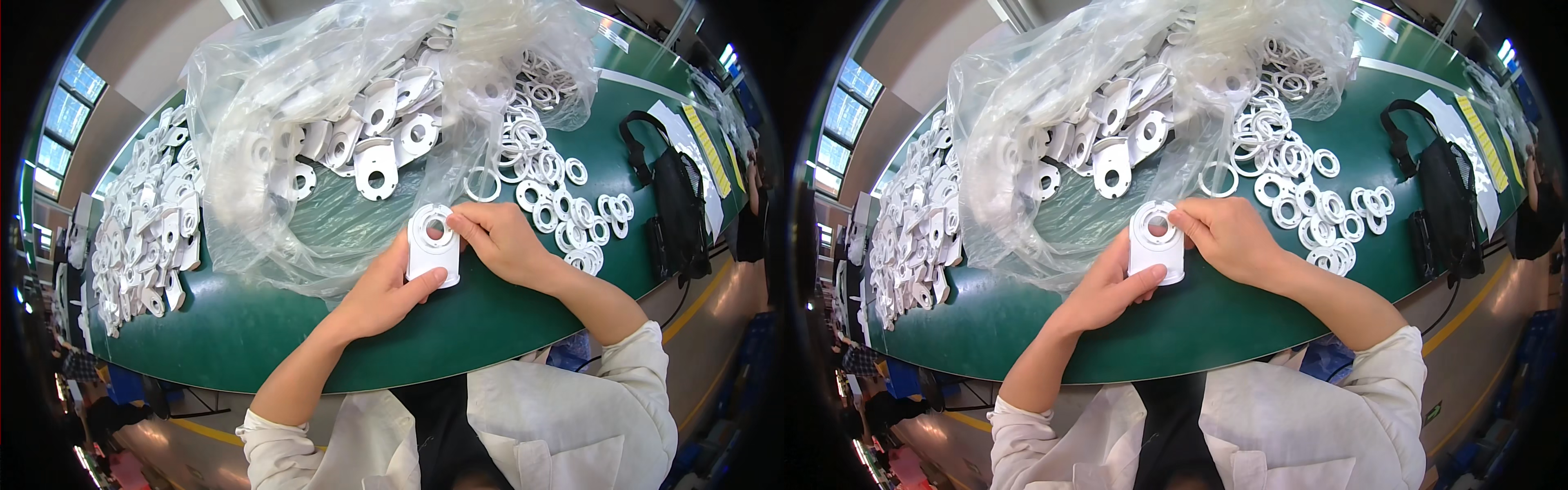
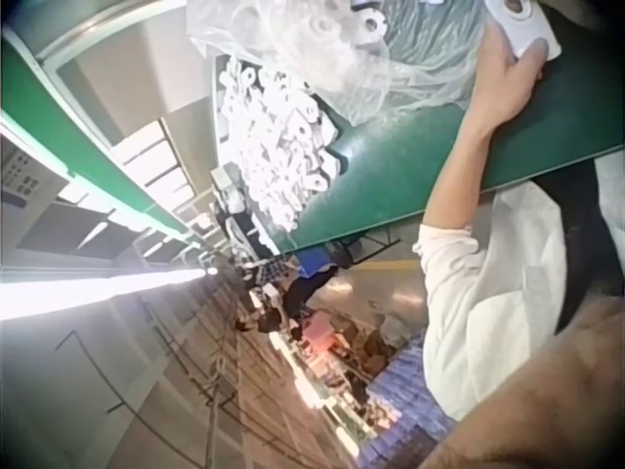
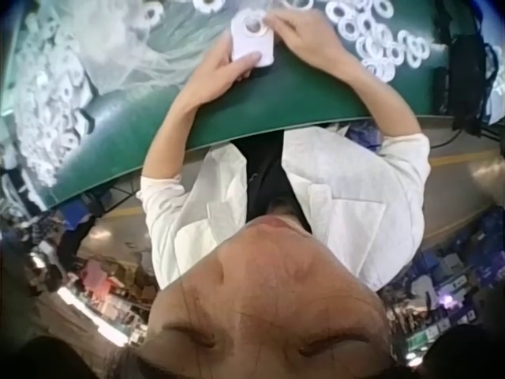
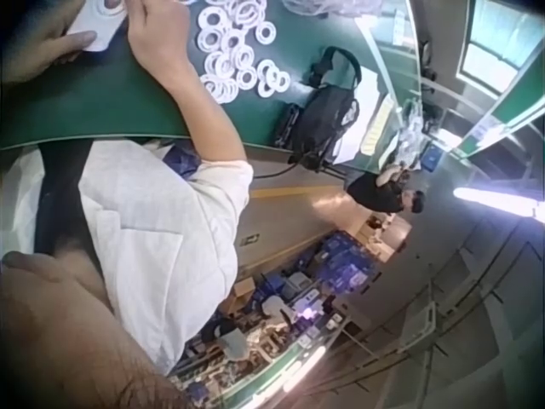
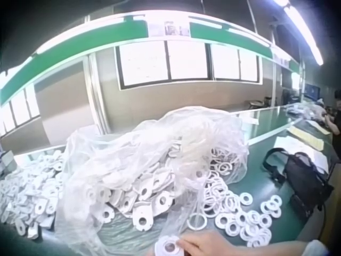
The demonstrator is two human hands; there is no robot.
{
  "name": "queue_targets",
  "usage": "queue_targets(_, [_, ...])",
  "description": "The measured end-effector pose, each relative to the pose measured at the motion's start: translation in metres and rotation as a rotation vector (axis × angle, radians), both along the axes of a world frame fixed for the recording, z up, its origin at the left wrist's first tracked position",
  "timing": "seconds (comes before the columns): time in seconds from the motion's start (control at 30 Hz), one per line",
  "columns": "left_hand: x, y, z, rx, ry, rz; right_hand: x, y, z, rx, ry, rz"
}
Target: Assembling white plastic housing units by inserting circular ring components into them.
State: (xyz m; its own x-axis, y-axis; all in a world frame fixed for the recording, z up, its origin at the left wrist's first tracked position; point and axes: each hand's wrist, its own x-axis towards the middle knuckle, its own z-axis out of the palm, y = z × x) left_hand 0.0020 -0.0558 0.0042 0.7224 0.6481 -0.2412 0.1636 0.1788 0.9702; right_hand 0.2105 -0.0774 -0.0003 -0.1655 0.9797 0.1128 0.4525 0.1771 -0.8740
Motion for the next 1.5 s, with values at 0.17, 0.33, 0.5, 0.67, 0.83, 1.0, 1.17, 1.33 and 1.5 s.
queue_targets(0.17, [-0.024,0.013,0.019,-0.157,-0.027,-0.104,-0.001,0.003,0.004,0.022,-0.089,0.025])
queue_targets(0.33, [-0.084,0.055,0.034,0.163,-0.122,0.591,-0.002,-0.002,0.003,0.121,-0.138,0.055])
queue_targets(0.5, [-0.184,0.104,0.068,0.512,-0.39,1.263,-0.002,-0.003,-0.001,0.217,-0.218,0.096])
queue_targets(0.67, [-0.204,0.118,0.044,0.645,-0.115,1.474,-0.004,-0.001,-0.002,0.246,-0.197,0.079])
queue_targets(0.83, [-0.112,0.082,0.041,1.353,0.564,1.133,0.004,0.0,-0.005,0.31,-0.248,0.147])
queue_targets(1.0, [-0.04,0.058,0.021,1.386,0.504,0.437,0.004,0.001,-0.007,0.307,-0.33,0.216])
queue_targets(1.17, [-0.009,0.062,-0.021,1.398,0.524,0.25,0.009,0.002,-0.014,0.387,-0.4,0.289])
queue_targets(1.33, [-0.01,0.06,-0.032,1.383,0.636,0.281,0.022,-0.001,0.0,0.303,-0.346,0.267])
queue_targets(1.5, [-0.02,0.049,-0.021,1.347,0.507,0.347,0.074,0.012,0.037,0.16,-0.309,-0.281])
